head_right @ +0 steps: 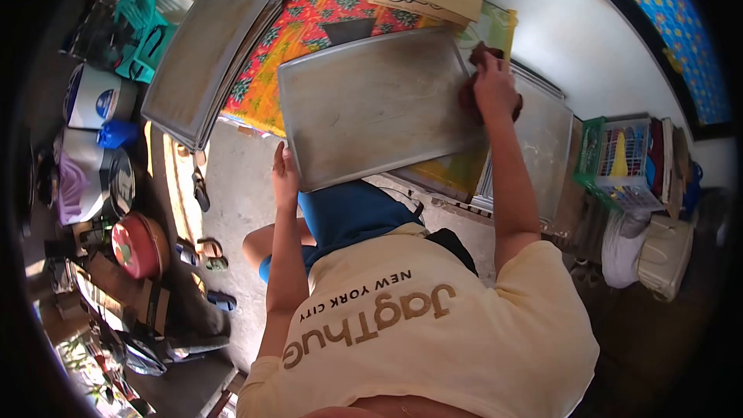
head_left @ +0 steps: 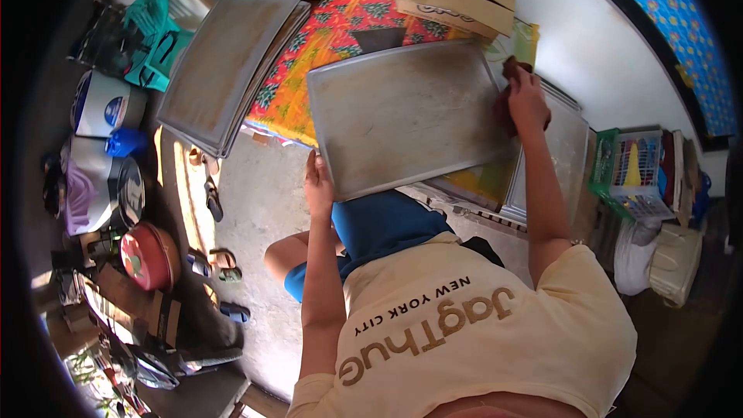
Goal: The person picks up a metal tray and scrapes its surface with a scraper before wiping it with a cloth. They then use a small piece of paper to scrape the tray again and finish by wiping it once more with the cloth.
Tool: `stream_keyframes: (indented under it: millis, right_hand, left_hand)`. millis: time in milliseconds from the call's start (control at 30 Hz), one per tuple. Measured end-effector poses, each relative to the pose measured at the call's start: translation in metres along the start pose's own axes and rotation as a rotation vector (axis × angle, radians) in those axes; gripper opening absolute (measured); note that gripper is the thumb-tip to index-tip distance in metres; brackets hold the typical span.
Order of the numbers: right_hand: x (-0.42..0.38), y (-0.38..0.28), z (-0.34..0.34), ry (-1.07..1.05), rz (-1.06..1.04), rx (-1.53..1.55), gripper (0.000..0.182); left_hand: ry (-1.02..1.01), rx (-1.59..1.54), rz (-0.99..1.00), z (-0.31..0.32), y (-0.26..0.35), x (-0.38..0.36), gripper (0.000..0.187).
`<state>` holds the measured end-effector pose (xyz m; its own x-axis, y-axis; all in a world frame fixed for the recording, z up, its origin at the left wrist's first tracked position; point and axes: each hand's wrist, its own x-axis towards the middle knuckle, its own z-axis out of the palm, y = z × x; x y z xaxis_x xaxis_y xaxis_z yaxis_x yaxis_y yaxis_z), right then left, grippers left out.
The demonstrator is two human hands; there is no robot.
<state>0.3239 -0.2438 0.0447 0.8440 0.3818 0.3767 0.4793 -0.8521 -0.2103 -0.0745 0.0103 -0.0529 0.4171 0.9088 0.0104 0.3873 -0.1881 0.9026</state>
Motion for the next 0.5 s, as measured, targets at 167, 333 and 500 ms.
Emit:
stream_keyframes:
  millis: [167, 333, 500]
  right_hand:
    - [-0.008, -0.069, 0.034, -0.229, -0.040, -0.108, 0.042]
    - [0.020, -0.074, 0.095, -0.233, 0.056, -0.211, 0.048]
    - [0.068, -0.081, 0.116, -0.270, 0.251, -0.233, 0.047]
  left_hand:
    - [-0.050, 0.099, 0.046, 0.006, -0.011, 0.005, 0.045]
    - [-0.127, 0.046, 0.027, 0.008, -0.031, 0.014, 0.047]
    - [-0.222, -0.073, -0.061, 0.003, -0.043, 0.018, 0.048]
